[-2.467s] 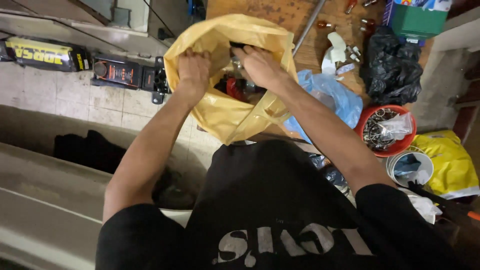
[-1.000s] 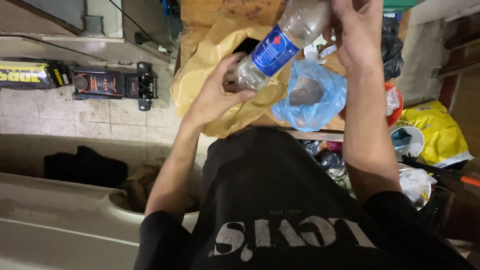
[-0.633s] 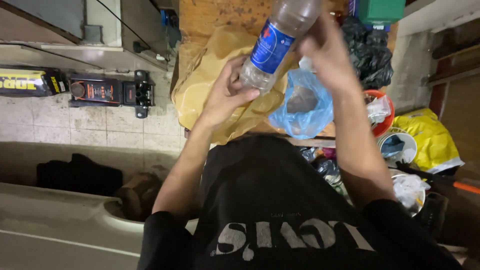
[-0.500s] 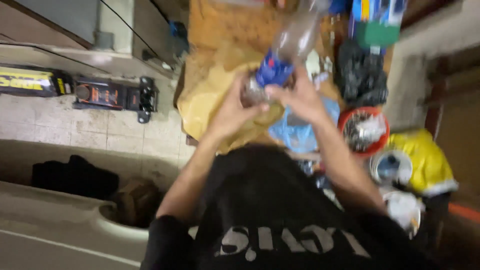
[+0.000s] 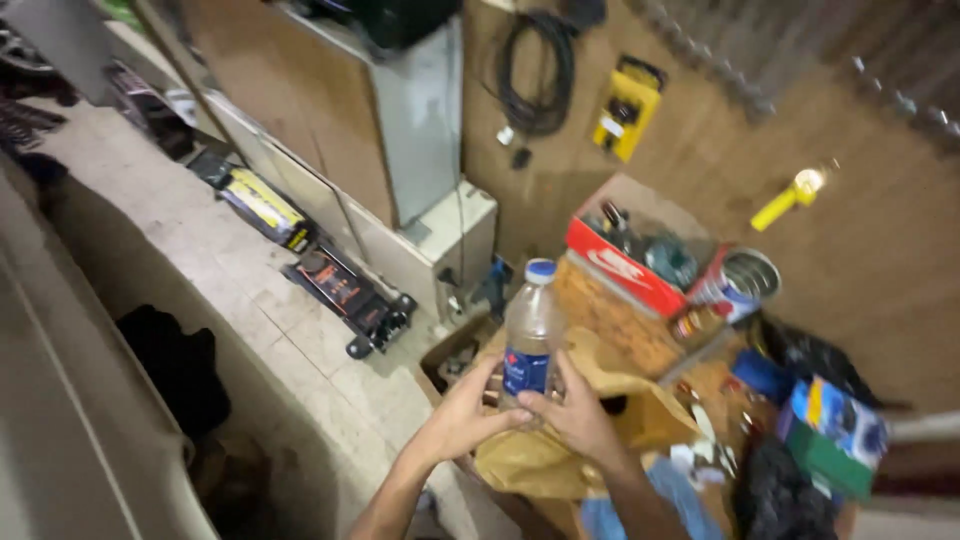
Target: The person sorts through various items in a cluttered garage, moving objects from a yellow plastic bag and a red bucket onto a wooden workbench. They handle a pink plastic bag, a blue plastic bag, a small purple box, a water bottle, and a red-capped jar, placing them into different locations or bags.
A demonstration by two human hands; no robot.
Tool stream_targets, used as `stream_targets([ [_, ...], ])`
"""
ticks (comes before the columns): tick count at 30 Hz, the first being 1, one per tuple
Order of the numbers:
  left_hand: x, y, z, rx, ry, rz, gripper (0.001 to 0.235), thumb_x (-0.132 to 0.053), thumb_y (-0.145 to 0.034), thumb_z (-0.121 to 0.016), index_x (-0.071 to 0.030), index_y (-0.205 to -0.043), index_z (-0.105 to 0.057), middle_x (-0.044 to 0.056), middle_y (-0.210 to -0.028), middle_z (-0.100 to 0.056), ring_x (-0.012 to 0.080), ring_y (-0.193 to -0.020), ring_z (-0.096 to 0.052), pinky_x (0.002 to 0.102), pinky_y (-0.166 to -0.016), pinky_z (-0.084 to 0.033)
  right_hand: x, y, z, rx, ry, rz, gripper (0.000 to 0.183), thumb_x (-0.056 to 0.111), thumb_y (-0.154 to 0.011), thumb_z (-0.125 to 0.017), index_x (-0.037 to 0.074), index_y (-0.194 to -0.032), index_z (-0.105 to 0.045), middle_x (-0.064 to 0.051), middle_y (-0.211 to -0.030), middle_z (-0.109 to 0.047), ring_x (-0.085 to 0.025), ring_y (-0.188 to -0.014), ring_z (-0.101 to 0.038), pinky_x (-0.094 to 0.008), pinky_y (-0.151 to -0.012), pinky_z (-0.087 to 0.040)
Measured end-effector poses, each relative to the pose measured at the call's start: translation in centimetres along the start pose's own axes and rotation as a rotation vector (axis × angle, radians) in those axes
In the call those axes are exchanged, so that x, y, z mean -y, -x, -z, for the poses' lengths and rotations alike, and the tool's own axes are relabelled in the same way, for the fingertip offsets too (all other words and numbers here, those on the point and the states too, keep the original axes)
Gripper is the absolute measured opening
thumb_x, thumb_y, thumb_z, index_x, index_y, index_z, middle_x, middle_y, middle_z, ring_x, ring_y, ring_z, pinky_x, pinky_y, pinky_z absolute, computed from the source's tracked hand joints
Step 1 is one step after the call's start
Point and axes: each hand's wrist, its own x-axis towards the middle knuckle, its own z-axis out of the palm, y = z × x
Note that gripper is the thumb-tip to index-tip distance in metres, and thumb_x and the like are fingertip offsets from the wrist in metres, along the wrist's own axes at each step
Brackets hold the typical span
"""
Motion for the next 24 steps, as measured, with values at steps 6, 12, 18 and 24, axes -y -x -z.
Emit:
stream_targets([
  [6, 6.5, 1.5, 8.3, -0.272, 0.016, 0.101, 0.078, -0.037, -0.078, -0.081, -0.011, -0.144, -0.049, 0.003, -0.117, -0.072, 0.0107, -0.09, -0.067, 0.028, -0.086, -0.053, 1.0, -6.6, -9.6, 0.078, 0.059, -0.076, 0.077, 0.027, -0.085, -0.076, 0.016, -0.153, -0.043, -0.005, -0.139, -0.067, -0.014, -0.118, -0.07, -0.031, -0.087, -0.065],
  [12, 15.3, 1.2, 17.3, -0.526, -0.223, 0.072, 0.073, -0.04, -0.076, -0.077, -0.014, -0.14, -0.051, 0.006, -0.127, -0.067, 0.021, -0.109, -0.069, 0.033, -0.093, -0.053, -2.5, -15.0, -20.3, 0.038, 0.116, -0.053, 0.073, 0.029, -0.084, -0.077, 0.016, -0.149, -0.046, -0.005, -0.138, -0.069, -0.012, -0.12, -0.068, -0.026, -0.108, -0.048],
  [18, 16.7, 0.6, 24.9, -0.536, -0.259, 0.114, 0.091, -0.046, -0.067, -0.081, -0.013, -0.144, -0.047, 0.009, -0.128, -0.057, 0.0281, -0.126, -0.055, 0.041, -0.101, -0.047, 0.2, -21.3, -27.0, 0.125, 0.076, -0.091, 0.078, 0.029, -0.081, -0.081, 0.014, -0.149, -0.046, -0.005, -0.143, -0.065, -0.016, -0.123, -0.066, -0.032, -0.106, -0.051],
  [24, 20.3, -2.2, 33.0, -0.633, -0.218, -0.077, 0.082, -0.016, -0.074, -0.079, -0.005, -0.147, -0.043, 0.015, -0.13, -0.057, 0.0285, -0.122, -0.061, 0.035, -0.104, -0.048, 3.8, -28.7, -32.3, 0.049, 0.103, 0.075, 0.089, 0.036, -0.076, -0.085, 0.016, -0.151, -0.043, -0.006, -0.14, -0.064, -0.016, -0.126, -0.064, -0.033, -0.104, -0.05],
])
